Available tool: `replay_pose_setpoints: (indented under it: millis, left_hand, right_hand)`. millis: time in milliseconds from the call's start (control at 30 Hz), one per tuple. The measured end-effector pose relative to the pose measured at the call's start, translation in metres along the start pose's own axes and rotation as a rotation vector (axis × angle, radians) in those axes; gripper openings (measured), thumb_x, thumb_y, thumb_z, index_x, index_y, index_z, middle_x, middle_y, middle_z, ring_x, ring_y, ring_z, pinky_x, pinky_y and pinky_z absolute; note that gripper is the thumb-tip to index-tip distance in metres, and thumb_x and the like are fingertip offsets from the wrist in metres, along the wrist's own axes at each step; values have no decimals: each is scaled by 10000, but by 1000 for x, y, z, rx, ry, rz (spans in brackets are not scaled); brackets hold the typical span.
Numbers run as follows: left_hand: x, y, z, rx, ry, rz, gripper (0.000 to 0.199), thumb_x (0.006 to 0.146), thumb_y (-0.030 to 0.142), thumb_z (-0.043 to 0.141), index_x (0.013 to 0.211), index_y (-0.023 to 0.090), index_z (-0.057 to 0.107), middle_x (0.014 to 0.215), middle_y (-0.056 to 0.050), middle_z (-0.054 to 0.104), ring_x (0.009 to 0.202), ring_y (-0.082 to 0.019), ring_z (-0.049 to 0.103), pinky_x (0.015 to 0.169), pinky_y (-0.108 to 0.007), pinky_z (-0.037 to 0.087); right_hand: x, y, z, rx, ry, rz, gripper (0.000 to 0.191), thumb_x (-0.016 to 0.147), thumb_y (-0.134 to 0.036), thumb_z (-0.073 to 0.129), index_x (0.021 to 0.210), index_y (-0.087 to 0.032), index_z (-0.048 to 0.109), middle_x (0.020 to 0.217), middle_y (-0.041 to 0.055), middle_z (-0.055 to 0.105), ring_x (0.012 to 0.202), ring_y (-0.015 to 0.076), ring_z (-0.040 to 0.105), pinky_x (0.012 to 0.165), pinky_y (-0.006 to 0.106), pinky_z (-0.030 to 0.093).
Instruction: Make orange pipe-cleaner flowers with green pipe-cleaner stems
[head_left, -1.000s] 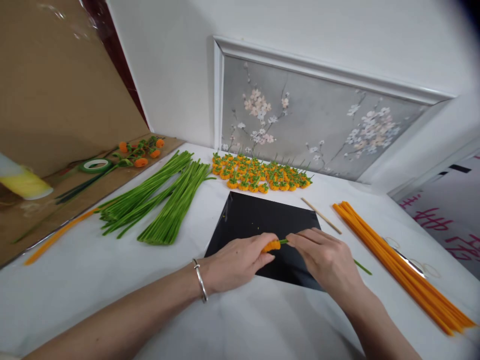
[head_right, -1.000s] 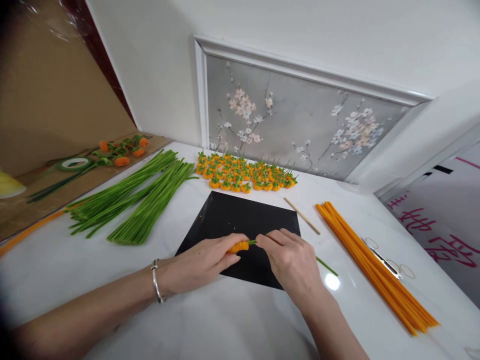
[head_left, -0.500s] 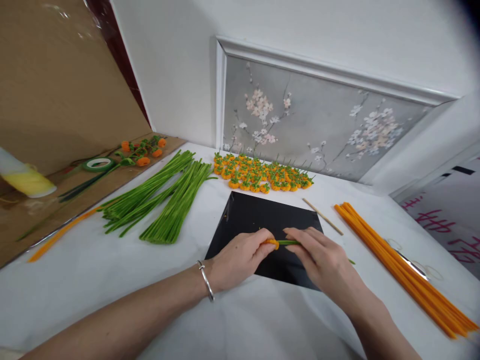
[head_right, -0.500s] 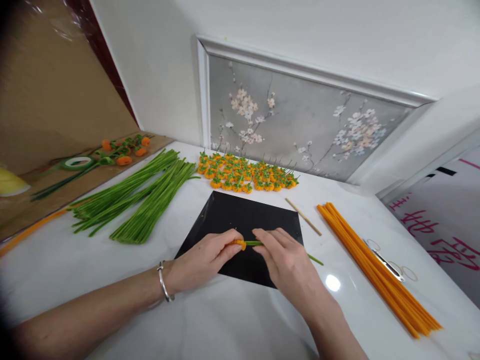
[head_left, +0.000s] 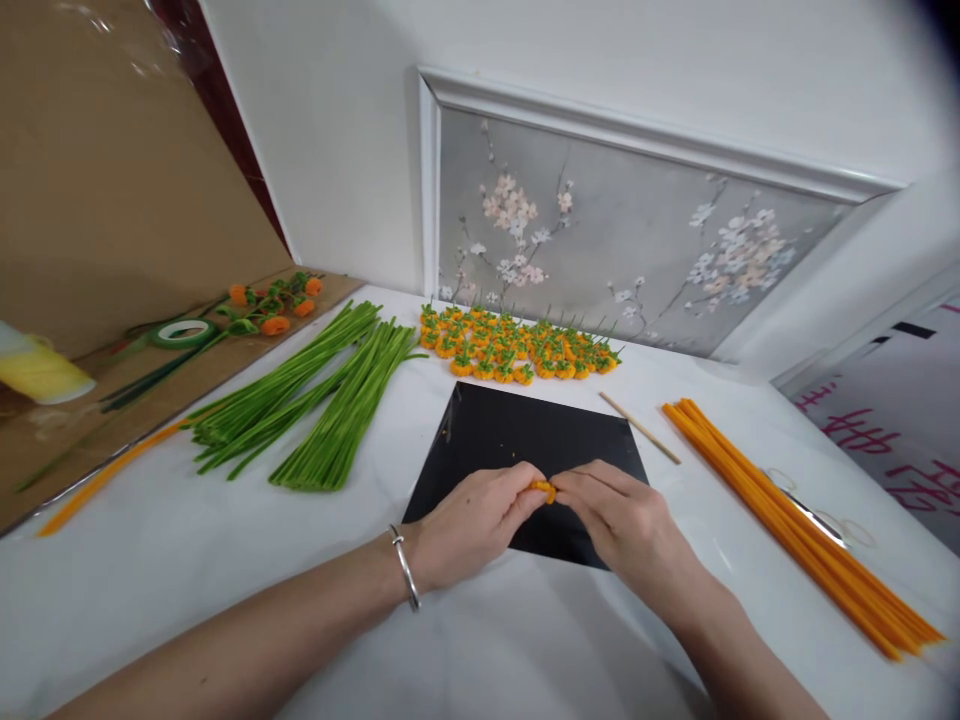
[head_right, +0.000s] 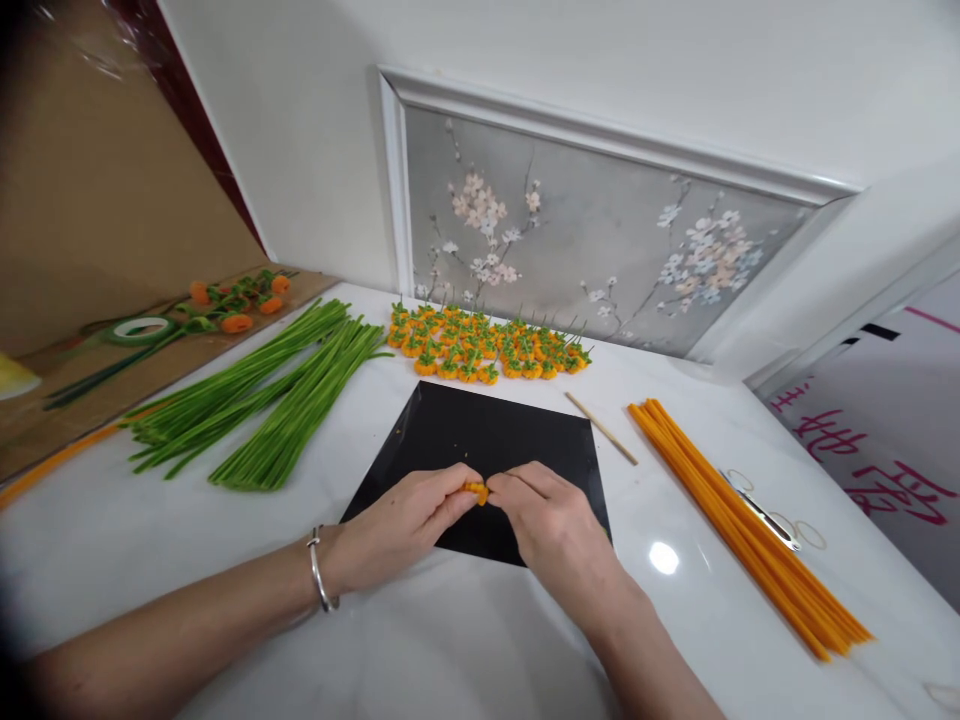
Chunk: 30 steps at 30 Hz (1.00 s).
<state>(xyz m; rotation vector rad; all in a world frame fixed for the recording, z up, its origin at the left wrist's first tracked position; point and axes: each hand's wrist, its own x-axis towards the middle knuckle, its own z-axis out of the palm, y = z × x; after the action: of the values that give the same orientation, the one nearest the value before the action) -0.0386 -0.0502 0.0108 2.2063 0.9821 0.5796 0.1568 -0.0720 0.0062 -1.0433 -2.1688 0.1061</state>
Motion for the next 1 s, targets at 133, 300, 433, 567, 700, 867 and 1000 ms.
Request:
replay_pose_setpoints:
  millis: [133, 300, 433, 567, 700, 867, 1000]
  left_hand:
    - [0, 0, -3, -51, 31, -52, 278, 987, 311, 311, 884, 182, 534, 694, 37, 500, 623, -112, 455, 588, -238, 325]
    - [1, -4, -6, -109, 29, -89, 288, 983, 346, 310, 846, 188, 508, 667, 50, 477, 612, -106, 441, 585, -241, 311]
    - [2, -4, -5, -127, 15, -98, 289, 982, 357, 314, 852, 189, 511, 677, 51, 491, 618, -103, 446, 590, -244, 311]
    - [2, -2, -2, -186, 15, -105, 279, 970, 347, 350, 847, 179, 536, 670, 45, 497, 623, -100, 449, 600, -242, 320]
    - [3, 0, -3, -586, -61, -226, 411, 950, 491, 325, 918, 159, 565, 705, 13, 520, 552, -90, 405, 503, -226, 305]
    - [7, -1, -12, -1192, -284, -451, 565, 869, 648, 373, 1198, 200, 473, 974, -82, 613, 713, -147, 591, 624, -288, 495]
    - [8, -4, -9, -1171, -340, -484, 485, 836, 637, 471, 1004, 184, 517, 841, -52, 621, 615, -130, 607, 547, -257, 511]
  right_hand:
    - [-2, 8, -7, -16, 50, 56, 185, 924, -207, 504, 1033, -191, 653, 956, 76, 672, 824, 170, 661, 757, 294, 574]
    - [-2, 11, -5, -24, 43, 27, 215, 935, -155, 450, 956, -184, 662, 901, 75, 660, 751, 156, 644, 683, 284, 570]
    - [-1, 7, 2, -18, 41, 7, 206, 921, -123, 463, 963, -175, 658, 899, 71, 653, 767, 153, 638, 699, 275, 562]
    - [-1, 5, 4, -17, 34, 5, 219, 918, -107, 454, 968, -176, 655, 901, 64, 654, 782, 155, 642, 715, 272, 559]
    - [0, 7, 1, -26, 47, 35, 207, 922, -121, 452, 943, -176, 650, 898, 64, 650, 770, 153, 641, 705, 273, 551]
    - [1, 7, -1, -20, 60, 29, 232, 925, -110, 426, 921, -177, 647, 874, 65, 648, 749, 148, 638, 675, 261, 544]
    - [2, 2, 2, 8, 3, -21, 252, 926, -108, 416, 892, -191, 651, 863, 59, 646, 760, 146, 628, 685, 258, 544]
